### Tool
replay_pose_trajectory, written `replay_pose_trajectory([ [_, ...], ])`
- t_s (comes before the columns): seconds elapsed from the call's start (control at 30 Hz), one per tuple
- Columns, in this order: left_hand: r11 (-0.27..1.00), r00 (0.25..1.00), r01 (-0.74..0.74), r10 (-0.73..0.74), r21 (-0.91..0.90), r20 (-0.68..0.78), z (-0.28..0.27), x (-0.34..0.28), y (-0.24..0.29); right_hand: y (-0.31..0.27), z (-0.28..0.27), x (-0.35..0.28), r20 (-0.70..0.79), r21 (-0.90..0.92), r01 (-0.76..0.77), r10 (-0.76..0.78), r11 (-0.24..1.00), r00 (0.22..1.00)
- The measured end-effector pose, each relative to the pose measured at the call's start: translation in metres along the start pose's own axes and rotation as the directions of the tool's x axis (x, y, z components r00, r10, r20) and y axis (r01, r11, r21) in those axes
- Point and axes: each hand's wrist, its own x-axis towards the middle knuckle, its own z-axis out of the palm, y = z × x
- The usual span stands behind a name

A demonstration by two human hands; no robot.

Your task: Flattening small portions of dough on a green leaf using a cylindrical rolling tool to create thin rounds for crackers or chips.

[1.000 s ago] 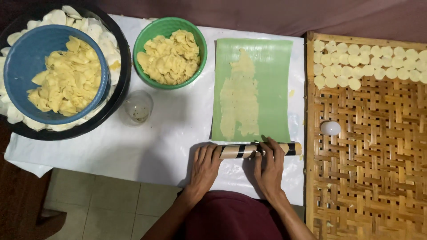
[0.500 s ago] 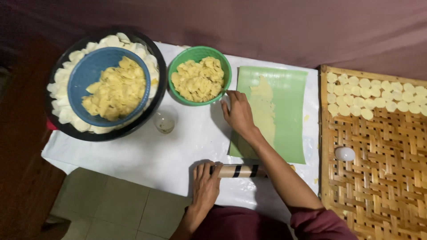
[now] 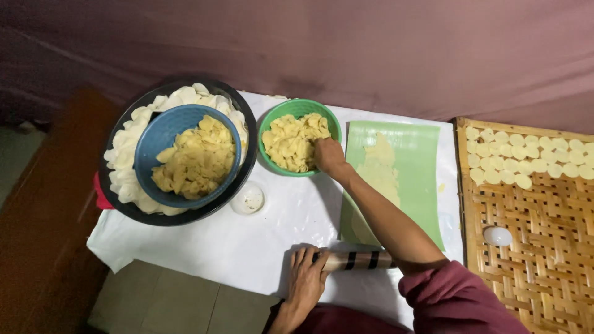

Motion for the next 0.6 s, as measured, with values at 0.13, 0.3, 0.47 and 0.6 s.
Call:
replay_pose_trajectory([
  [0.13, 1.0, 1.0, -0.007, 0.007, -0.003, 0.018, 0.002, 0.009, -0.004, -0.012, -0.065, -0.036, 0.128, 0.368, -0.122, 0.079, 0.922, 0.989],
  [0.3, 0.996, 0.994, -0.082, 0.08, 0.025, 0.07, -0.004, 0.021, -0.003, -0.015, -0.062, -0.04, 0.099, 0.368, -0.021, -0.017, 0.93, 0.995],
  [0.47, 0.993, 0.991, -0.115, 0.115, -0.014, 0.071, 0.002, 0.023, -0.011, -0.039, -0.04, -0.033, 0.049, 0.098, -0.032, 0.027, 0.995, 0.998],
  [0.6, 0.991, 0.989, -0.132, 0.134, -0.035, 0.055, 0.006, 0.024, -0.016, -0.044, -0.035, -0.033, 0.129, 0.036, 0.048, -0.053, 0.998, 0.99],
])
